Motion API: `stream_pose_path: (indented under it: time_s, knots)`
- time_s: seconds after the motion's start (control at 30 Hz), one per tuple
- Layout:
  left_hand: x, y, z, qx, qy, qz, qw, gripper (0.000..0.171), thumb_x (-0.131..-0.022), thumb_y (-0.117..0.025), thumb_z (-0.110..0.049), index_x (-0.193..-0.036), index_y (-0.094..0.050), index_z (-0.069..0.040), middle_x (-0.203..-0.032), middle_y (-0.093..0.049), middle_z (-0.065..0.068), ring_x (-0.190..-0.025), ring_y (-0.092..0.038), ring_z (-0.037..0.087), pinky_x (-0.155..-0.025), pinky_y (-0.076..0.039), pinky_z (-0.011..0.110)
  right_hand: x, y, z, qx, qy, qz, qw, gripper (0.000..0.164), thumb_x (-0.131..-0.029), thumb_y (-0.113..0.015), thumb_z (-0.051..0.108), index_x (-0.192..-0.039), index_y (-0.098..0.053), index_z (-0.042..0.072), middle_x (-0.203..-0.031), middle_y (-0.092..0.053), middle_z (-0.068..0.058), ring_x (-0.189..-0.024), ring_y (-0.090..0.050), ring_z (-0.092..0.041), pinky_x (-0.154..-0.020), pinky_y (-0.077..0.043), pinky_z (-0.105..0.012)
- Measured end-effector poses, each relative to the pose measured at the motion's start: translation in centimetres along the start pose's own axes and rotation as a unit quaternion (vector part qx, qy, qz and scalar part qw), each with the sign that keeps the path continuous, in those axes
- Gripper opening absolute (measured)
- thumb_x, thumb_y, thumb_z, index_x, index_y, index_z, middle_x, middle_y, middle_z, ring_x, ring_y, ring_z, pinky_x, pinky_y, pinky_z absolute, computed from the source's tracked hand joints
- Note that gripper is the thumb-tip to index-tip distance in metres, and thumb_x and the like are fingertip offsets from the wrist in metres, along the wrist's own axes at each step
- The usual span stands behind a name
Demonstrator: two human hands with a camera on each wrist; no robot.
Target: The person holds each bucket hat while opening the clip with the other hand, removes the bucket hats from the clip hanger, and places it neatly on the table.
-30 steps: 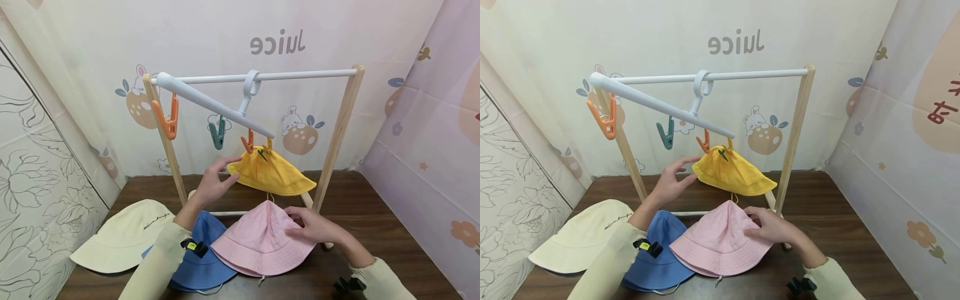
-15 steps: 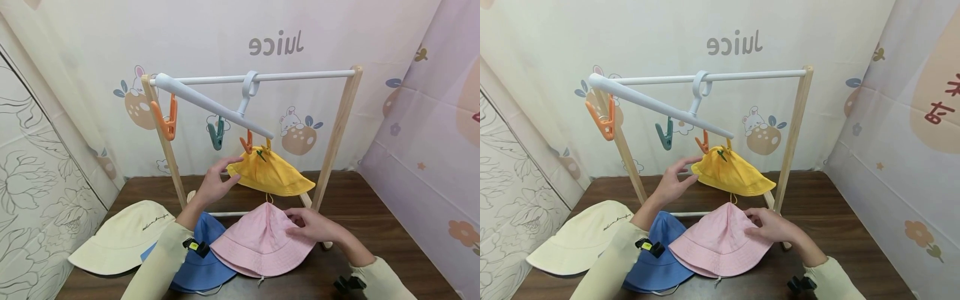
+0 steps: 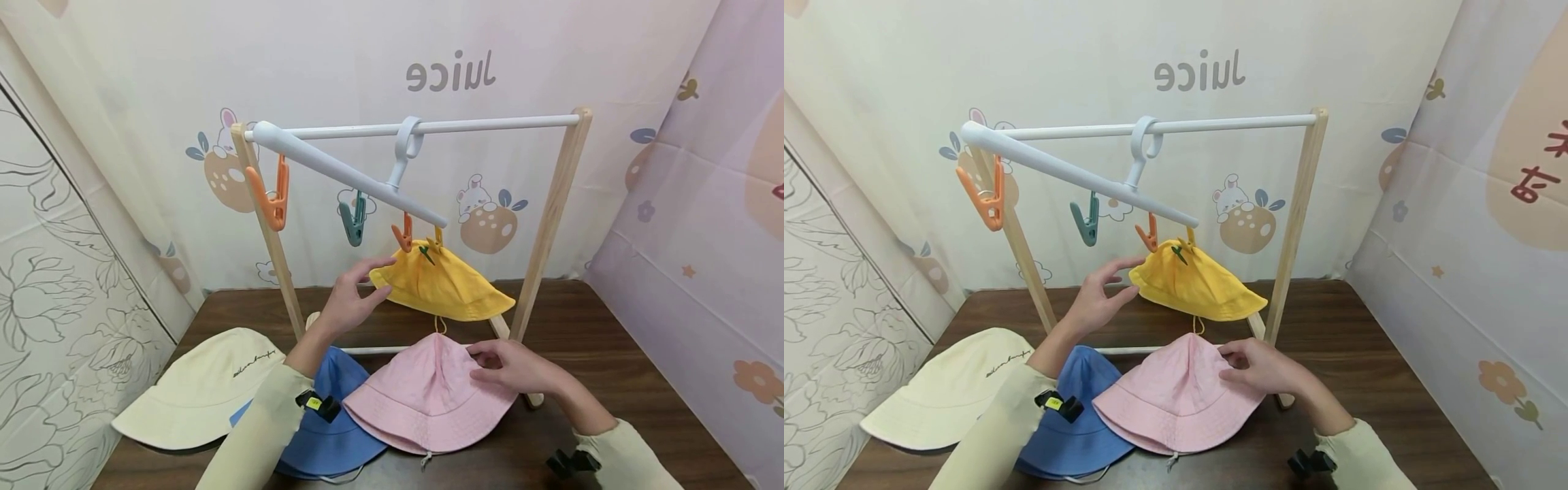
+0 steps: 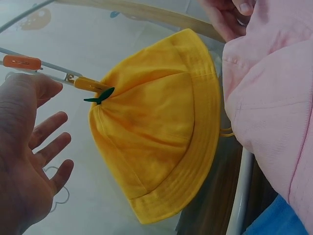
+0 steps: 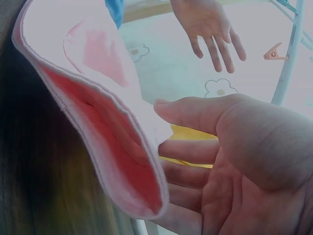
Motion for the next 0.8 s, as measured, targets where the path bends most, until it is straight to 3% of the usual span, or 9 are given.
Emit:
stream_pose_path:
  time_s: [0.17, 0.37, 0.8]
  knots:
    - [0.1, 0.1, 0.1, 0.002, -0.003, -0.001, 1.0, 0.05, -0.107, -0.074, -0.012, -0.156, -0.064, -0.008, -0.164, -0.065, 0.015, -0.155, -0.056, 0.04, -0.124, -0.047, 0.069, 0.3, 0.5, 0.1, -0.012, -0.003, -0.002, 1.0, 0.043, -0.103, -0.079, 0.018, -0.135, -0.073, -0.01, -0.104, -0.084, -0.003, -0.092, -0.068, 0.006, -0.077, -0.055, -0.021]
    - [0.1, 0.3, 0.2, -0.001, 0.003, -0.001, 1.0, 0.049, -0.108, -0.074, -0.012, -0.156, -0.064, -0.008, -0.164, -0.065, 0.014, -0.156, -0.057, 0.038, -0.125, -0.048, 0.067, 0.3, 1.1, -0.1, -0.064, -0.025, 0.016, 0.998, 0.041, -0.107, -0.074, 0.014, -0.138, -0.07, -0.012, -0.107, -0.082, -0.013, -0.08, -0.069, -0.004, -0.064, -0.059, -0.025]
    - [-0.3, 0.3, 0.1, -0.003, 0.003, 0.0, 1.0, 0.049, -0.108, -0.073, -0.013, -0.156, -0.064, -0.006, -0.164, -0.065, 0.015, -0.156, -0.056, 0.039, -0.125, -0.047, 0.07, -0.1, 1.6, 0.0, -0.063, -0.023, 0.023, 0.998, 0.042, -0.108, -0.074, 0.016, -0.14, -0.069, -0.01, -0.107, -0.082, -0.013, -0.085, -0.071, -0.003, -0.065, -0.061, -0.027]
Point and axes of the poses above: each hand's wrist, its own x-axis away from the middle knuckle, its own y-axis out of the back of the hand, z = x × y, the point moved 2 cm from there along -x, towards the middle knuckle
